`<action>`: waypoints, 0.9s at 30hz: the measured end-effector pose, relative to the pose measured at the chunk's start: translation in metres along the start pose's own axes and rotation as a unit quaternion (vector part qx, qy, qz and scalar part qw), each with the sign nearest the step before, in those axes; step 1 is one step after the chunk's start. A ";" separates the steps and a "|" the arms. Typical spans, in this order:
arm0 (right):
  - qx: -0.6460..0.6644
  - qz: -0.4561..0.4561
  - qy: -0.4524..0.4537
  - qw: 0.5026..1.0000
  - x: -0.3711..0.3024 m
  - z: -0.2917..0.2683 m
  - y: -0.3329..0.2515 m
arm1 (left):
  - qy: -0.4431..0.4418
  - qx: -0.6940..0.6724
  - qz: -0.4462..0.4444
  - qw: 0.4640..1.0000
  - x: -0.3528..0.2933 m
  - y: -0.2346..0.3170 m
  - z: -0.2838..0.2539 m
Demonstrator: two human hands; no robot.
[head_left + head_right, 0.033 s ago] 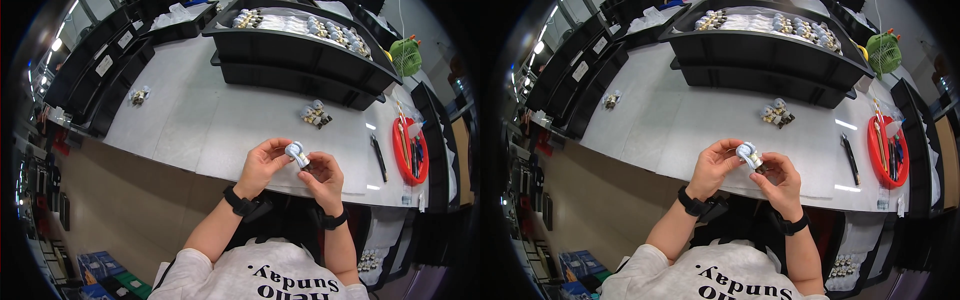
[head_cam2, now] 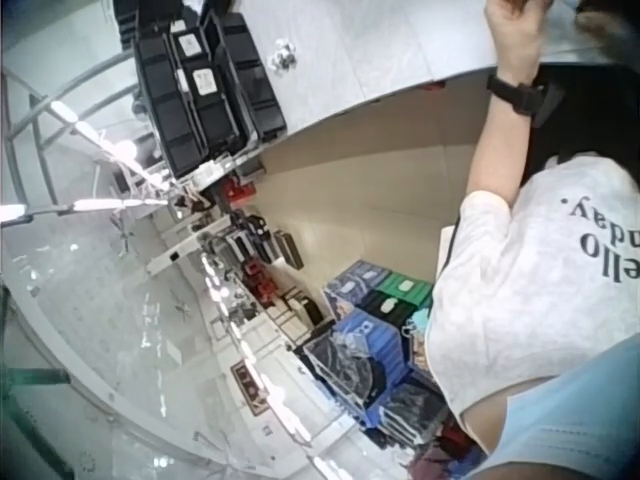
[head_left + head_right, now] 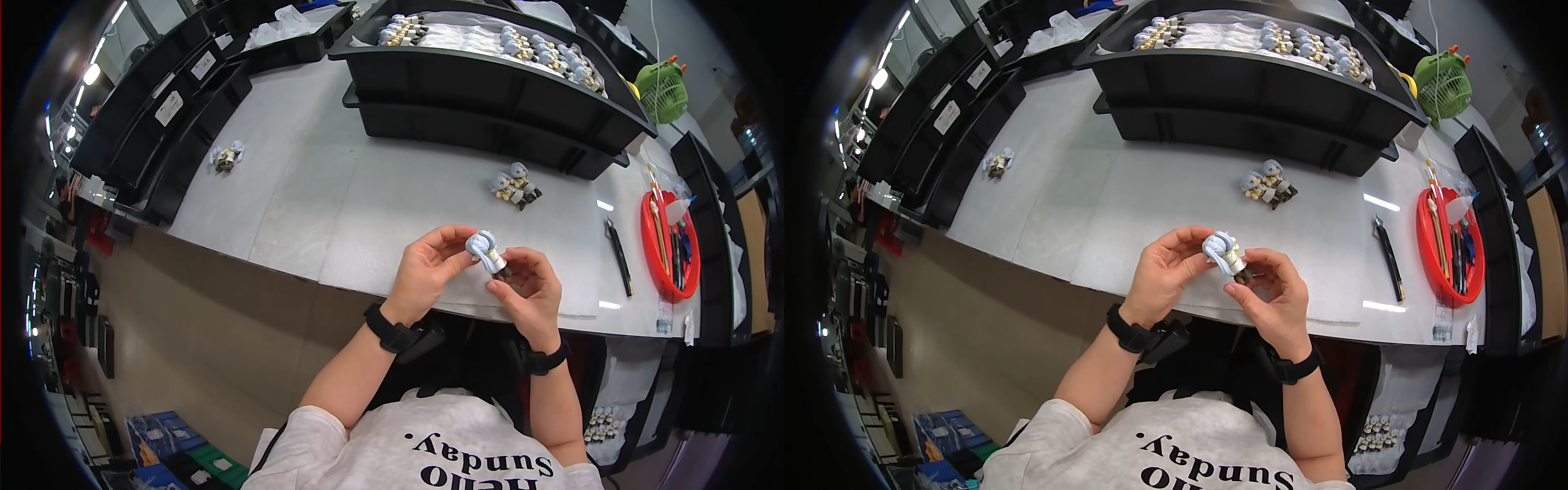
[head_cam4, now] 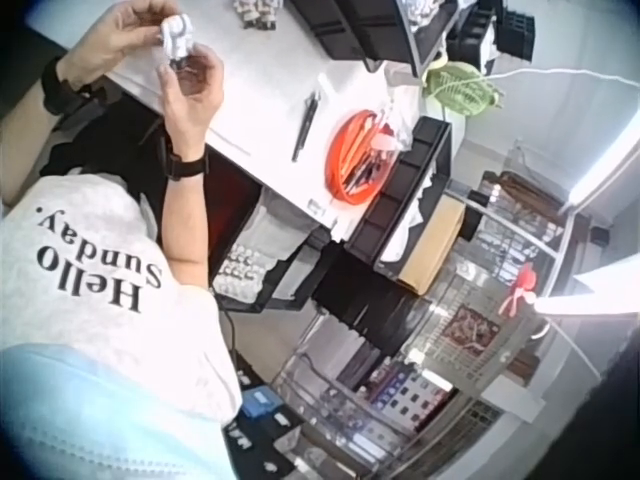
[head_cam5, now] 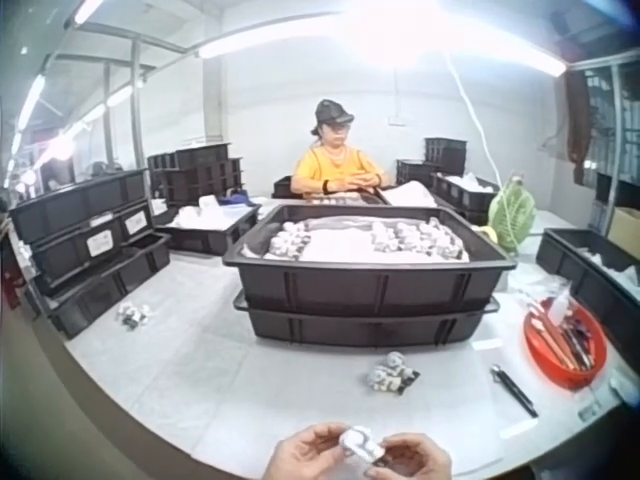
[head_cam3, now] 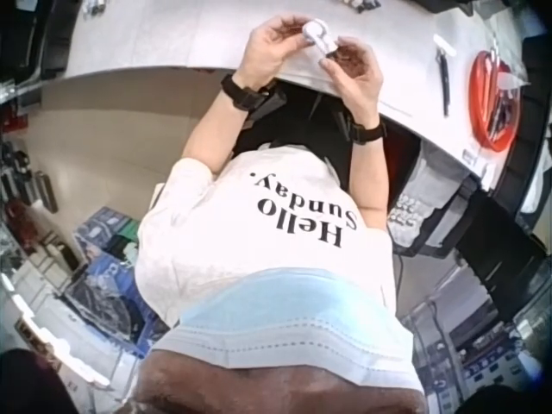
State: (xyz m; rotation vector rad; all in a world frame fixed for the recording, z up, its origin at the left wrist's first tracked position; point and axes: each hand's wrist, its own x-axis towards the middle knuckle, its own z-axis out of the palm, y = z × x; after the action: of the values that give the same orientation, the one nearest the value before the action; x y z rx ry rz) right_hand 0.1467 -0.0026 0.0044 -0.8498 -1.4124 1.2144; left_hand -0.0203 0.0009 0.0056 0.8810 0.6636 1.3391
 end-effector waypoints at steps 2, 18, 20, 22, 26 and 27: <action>0.005 -0.008 0.007 1.000 0.000 -0.001 0.000 | -0.004 -0.003 -0.005 1.000 0.001 0.001 0.001; -0.004 0.003 0.029 1.000 0.000 0.001 -0.002 | 0.022 0.019 -0.017 0.999 0.001 -0.002 0.002; -0.002 0.008 0.032 0.999 0.000 0.001 -0.002 | 0.026 0.019 -0.014 0.999 0.002 0.000 0.004; 0.010 0.014 0.032 0.999 -0.001 0.001 -0.002 | 0.029 0.025 -0.010 0.999 0.002 -0.001 0.005; 0.022 0.005 0.028 0.999 -0.001 -0.001 -0.003 | 0.030 0.060 -0.025 0.997 0.002 -0.001 0.008; 0.026 0.000 0.030 0.999 -0.002 -0.002 -0.002 | 0.031 0.077 -0.036 0.996 0.002 -0.001 0.008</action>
State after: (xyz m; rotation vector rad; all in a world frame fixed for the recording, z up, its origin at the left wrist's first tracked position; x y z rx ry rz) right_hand 0.1490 -0.0046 0.0057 -0.8424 -1.3275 1.2110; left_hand -0.0133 0.0020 0.0091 0.9327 0.8479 1.2670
